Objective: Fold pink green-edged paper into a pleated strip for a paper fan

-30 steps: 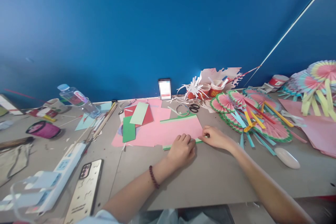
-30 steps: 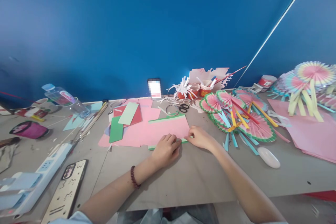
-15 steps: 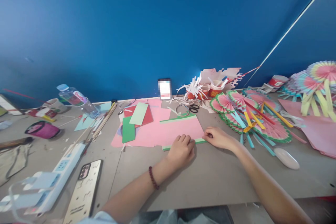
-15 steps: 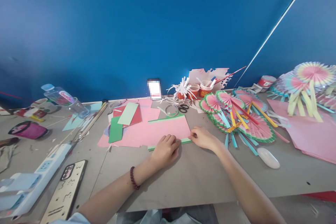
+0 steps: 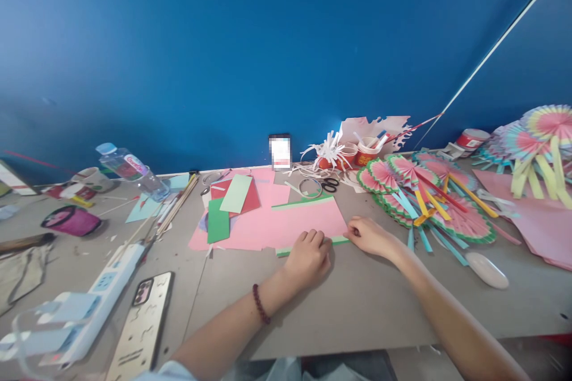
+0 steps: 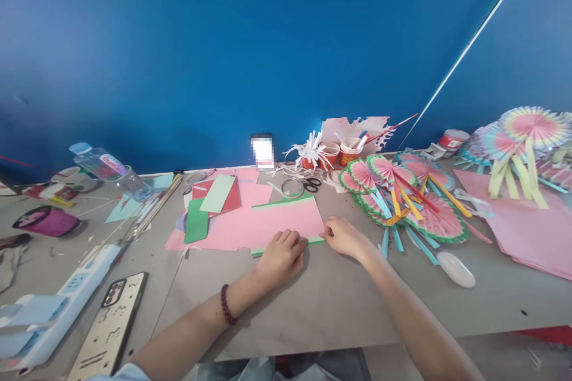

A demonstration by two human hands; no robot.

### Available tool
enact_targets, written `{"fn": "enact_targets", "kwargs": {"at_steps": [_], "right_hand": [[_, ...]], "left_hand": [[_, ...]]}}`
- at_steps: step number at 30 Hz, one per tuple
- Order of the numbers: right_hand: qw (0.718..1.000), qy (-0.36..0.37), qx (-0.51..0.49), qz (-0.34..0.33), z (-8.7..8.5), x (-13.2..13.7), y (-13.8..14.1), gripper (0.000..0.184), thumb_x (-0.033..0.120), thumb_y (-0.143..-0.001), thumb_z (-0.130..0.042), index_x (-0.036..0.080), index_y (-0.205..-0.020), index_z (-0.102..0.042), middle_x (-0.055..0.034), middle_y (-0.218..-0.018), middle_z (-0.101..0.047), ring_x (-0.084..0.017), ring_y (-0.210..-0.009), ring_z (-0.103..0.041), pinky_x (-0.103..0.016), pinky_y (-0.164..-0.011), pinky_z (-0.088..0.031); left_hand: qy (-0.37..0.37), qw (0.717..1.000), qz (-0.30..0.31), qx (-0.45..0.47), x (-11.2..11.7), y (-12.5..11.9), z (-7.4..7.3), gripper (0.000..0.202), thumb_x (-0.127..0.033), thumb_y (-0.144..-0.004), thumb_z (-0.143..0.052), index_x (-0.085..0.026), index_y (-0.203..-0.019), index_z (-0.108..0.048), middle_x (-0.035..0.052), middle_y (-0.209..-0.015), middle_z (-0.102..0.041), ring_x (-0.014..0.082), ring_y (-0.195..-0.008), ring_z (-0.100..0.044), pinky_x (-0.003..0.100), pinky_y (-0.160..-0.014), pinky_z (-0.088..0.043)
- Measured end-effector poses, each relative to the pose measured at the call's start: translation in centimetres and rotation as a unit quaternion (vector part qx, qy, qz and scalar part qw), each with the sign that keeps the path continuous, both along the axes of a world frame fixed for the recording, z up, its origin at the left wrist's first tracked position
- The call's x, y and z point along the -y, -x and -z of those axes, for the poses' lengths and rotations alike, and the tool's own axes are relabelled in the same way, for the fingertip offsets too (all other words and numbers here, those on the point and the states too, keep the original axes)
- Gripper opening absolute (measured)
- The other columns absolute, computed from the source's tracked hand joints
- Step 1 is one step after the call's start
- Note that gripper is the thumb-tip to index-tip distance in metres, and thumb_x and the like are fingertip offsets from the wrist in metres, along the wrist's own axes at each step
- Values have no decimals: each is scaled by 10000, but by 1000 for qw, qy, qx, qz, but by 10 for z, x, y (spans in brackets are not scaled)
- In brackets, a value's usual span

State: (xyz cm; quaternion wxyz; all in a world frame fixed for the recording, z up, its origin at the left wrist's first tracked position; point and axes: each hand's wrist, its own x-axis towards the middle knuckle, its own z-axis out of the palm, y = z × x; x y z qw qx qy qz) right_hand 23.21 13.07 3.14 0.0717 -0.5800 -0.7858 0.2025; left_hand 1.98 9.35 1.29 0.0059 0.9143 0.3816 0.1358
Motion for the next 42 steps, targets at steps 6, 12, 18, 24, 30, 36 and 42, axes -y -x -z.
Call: {"fn": "enact_targets", "kwargs": {"at_steps": [6,12,18,24,30,36,42], "right_hand": [[999,-24,13,31,-2,2,-6,300,318,-835,-546,209,-570,-458,-34,-698,-578,-164,-664,-537,-272,-640,-373],[997,-26,-34,62,-7,-4,-17,308,413,-840,-520,218,-604,-484,17,-562,-530,-138,-545,-489,-247,-530,-306],[989,-126,-65,35,-1,4,9,227,431,-821,-559,207,-853,-539,-51,-887,-616,-204,-848,-574,-305,-757,-442],[986,-163,25,23,12,15,25,341,380,-853,-523,192,-1138,-525,-136,-1202,-557,-292,-1115,-514,-427,-924,-417],[989,-130,66,22,15,9,18,420,409,-872,-479,224,-1250,-488,-135,-1335,-505,-296,-1243,-459,-437,-992,-381],[991,-63,113,45,11,2,2,574,510,-841,-492,243,-1345,-420,-146,-1477,-379,-326,-1350,-360,-476,-1033,-349],[990,-12,128,61,4,-1,-7,681,539,-809,-520,250,-1404,-359,-139,-1534,-290,-352,-1376,-322,-511,-1054,-334]], "left_hand": [[1,1000,-6,-11,0,0,1,216,-172,-827,-508,-182,-1039,-547,66,-932,-546,228,-892,-503,361,-737,-435],[-13,1000,-5,-5,1,0,3,266,-164,-825,-496,-167,-1086,-546,75,-940,-550,233,-893,-506,368,-730,-436],[-21,1000,-5,-6,1,-1,3,236,-198,-864,-474,-162,-1082,-557,73,-918,-547,230,-875,-502,368,-721,-434],[-27,1000,2,-6,1,0,4,247,-195,-862,-475,-159,-1090,-564,84,-934,-547,233,-884,-504,372,-726,-435],[-23,1000,2,-9,1,1,3,241,-183,-856,-489,-161,-1089,-551,80,-943,-547,234,-897,-506,370,-729,-434],[-31,999,-5,-8,2,0,6,226,-167,-856,-487,-163,-1072,-552,75,-939,-547,231,-888,-510,364,-727,-427],[-19,1000,-3,-14,2,1,4,226,-182,-859,-483,-159,-1072,-551,76,-937,-544,230,-895,-515,366,-731,-436]]}}
